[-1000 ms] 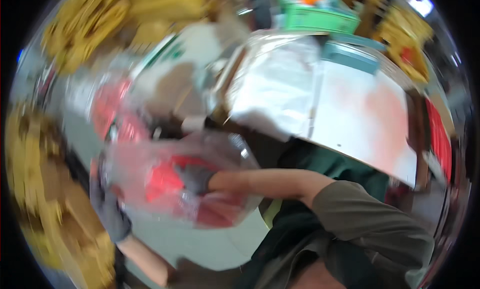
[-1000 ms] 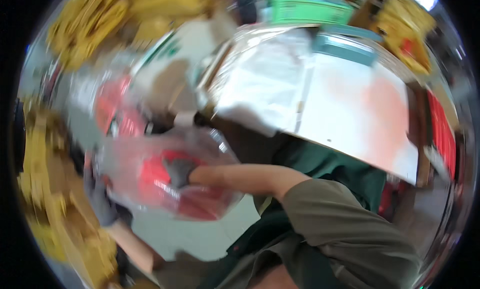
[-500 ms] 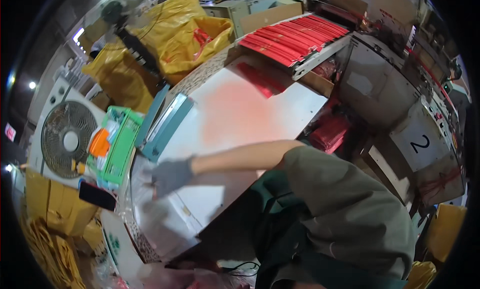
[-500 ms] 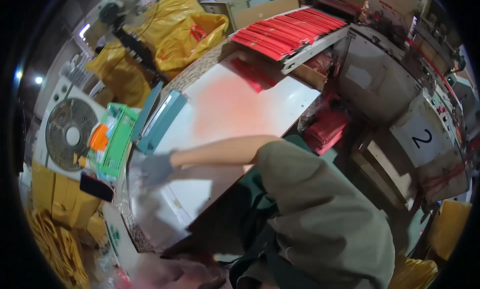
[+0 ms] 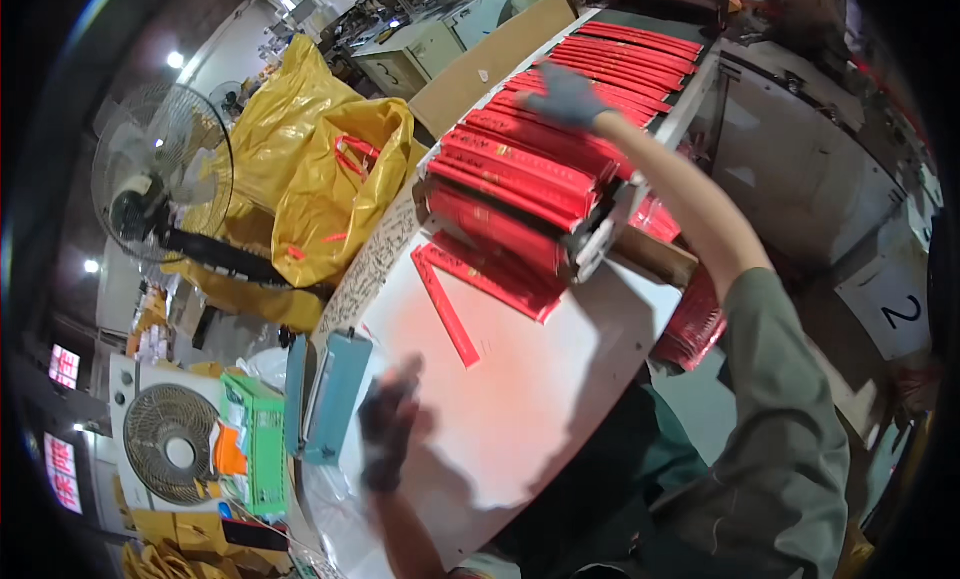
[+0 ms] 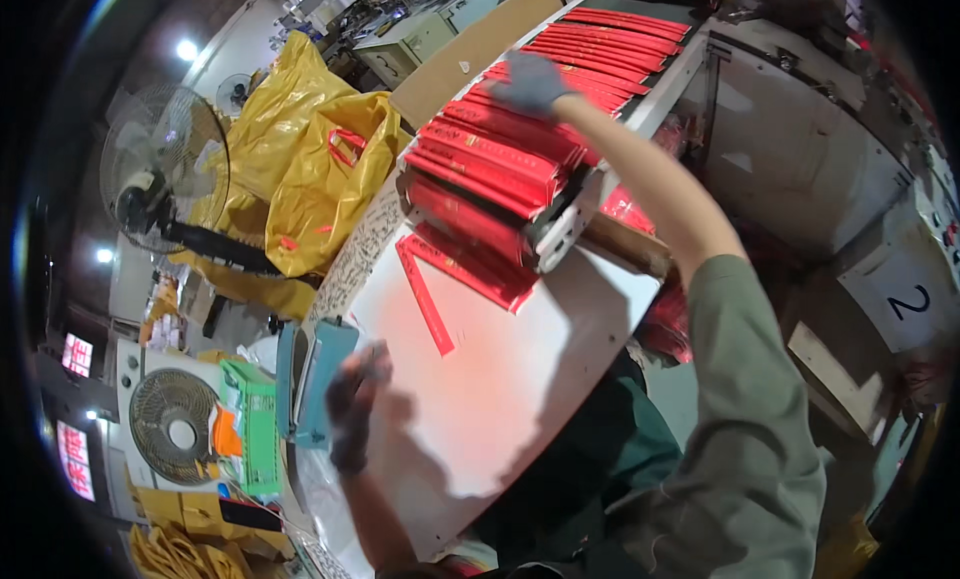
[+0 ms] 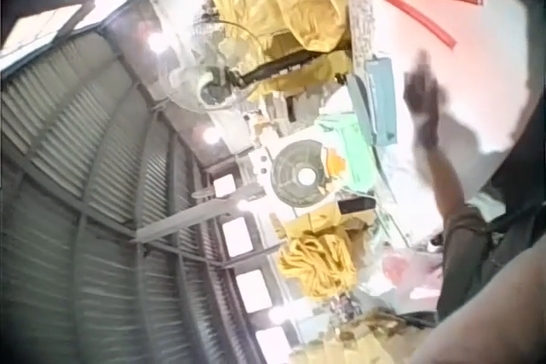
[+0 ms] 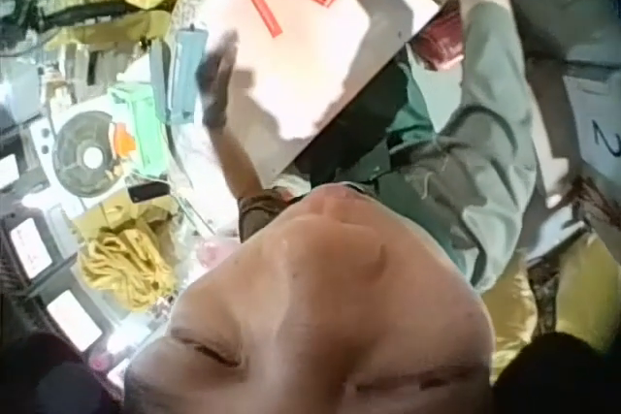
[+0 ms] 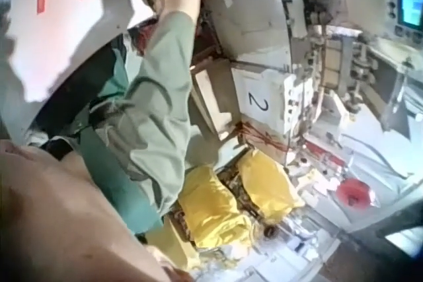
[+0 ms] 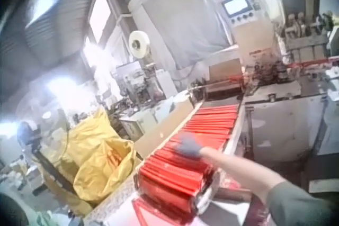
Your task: Gathering stacks of red paper items and placing them into clear plastic bags for shipping.
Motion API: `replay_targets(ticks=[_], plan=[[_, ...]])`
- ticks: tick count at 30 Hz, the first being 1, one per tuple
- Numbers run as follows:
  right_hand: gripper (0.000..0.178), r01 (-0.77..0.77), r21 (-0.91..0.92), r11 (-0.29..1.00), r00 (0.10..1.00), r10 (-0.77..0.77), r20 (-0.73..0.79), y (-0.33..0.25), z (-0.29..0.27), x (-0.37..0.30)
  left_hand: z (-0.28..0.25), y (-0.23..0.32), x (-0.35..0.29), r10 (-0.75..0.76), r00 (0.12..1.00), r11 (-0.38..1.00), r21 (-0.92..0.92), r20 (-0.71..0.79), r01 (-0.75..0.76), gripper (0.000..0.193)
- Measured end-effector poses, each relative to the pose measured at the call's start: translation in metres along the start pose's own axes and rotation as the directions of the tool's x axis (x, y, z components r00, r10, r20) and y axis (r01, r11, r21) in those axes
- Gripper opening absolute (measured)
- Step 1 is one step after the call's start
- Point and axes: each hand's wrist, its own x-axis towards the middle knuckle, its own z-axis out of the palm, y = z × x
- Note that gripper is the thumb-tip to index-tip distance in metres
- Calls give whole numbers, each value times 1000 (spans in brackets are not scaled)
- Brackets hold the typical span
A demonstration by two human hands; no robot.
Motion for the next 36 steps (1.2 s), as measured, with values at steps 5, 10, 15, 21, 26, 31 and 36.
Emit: replay_targets(ticks=[5,10,15,21,26,31,36], plan=[[98,-365,-450,815,913,218,-345,180,-24,49,46,-137,82,-137,967,822,521,-213,231,67],[85,-496,-709,501,811,-25,-585,256,-26,28,107,-117,93,249,965,662,711,89,-236,58],[75,-344,-612,712,935,319,-154,213,-50,33,109,-114,102,285,953,793,584,-104,-174,53],[73,154,-299,942,953,-61,298,70,-32,1,97,-127,117,302,841,909,403,-449,-111,47],[73,183,-9,983,868,-157,471,-48,-22,-45,99,-121,118,201,721,971,233,-663,-55,48],[77,356,127,926,753,-365,548,-132,3,-96,91,-139,116,218,686,952,305,-695,5,52],[79,203,118,972,917,-231,325,-144,83,-141,90,-126,114,132,768,906,391,-626,164,68]])
